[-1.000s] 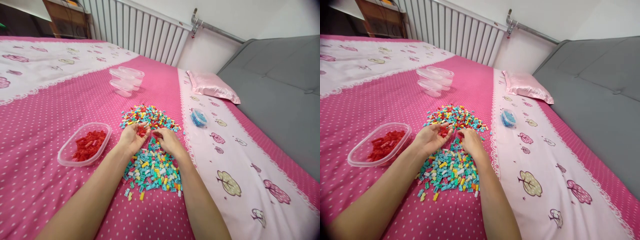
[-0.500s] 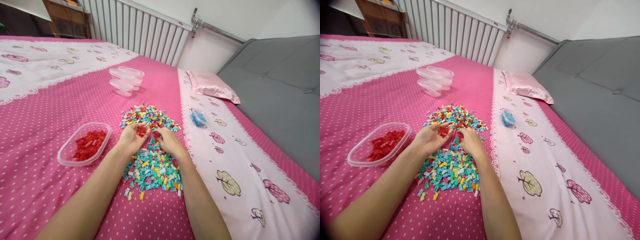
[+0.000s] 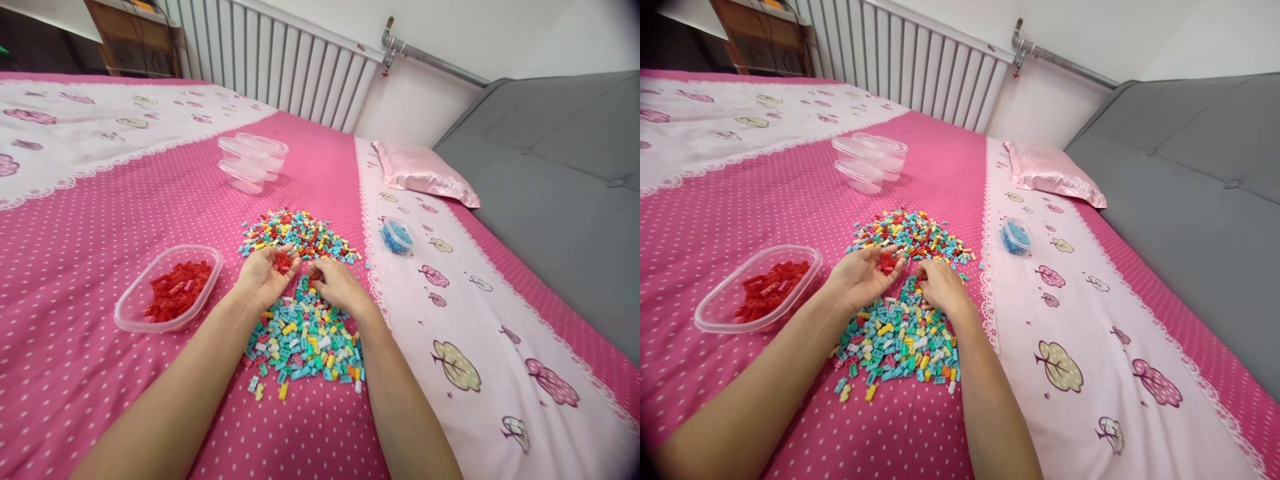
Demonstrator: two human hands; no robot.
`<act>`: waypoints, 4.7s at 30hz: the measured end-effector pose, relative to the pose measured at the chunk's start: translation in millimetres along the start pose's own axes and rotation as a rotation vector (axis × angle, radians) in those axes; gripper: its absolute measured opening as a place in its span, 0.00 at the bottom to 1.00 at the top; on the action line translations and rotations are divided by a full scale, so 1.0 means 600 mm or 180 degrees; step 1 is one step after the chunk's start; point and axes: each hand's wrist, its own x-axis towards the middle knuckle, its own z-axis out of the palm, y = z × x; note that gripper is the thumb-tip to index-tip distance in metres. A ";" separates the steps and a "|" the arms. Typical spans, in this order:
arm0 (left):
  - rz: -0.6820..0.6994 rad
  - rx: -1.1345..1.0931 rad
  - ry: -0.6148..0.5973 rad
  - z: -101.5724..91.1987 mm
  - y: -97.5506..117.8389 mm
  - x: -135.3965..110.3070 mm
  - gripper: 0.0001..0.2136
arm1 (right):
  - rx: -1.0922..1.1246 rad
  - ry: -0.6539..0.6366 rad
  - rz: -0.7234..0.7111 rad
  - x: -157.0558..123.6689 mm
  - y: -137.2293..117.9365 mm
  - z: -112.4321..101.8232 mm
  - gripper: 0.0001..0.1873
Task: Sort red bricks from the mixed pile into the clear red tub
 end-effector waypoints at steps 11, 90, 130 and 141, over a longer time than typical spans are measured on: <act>0.0006 0.0057 0.0009 0.000 -0.003 0.000 0.08 | 0.0281 0.0764 0.0062 0.004 0.015 -0.015 0.06; -0.0196 0.0204 -0.0180 -0.004 0.001 0.001 0.10 | -0.0584 -0.0463 0.0348 -0.017 -0.017 -0.026 0.17; -0.0245 0.0211 -0.0175 -0.003 -0.001 0.002 0.10 | -0.0700 -0.0227 0.0097 -0.013 -0.016 -0.028 0.11; -0.0473 0.0063 -0.0338 -0.008 -0.004 0.005 0.11 | 0.0648 0.0833 -0.0195 -0.033 -0.035 -0.068 0.10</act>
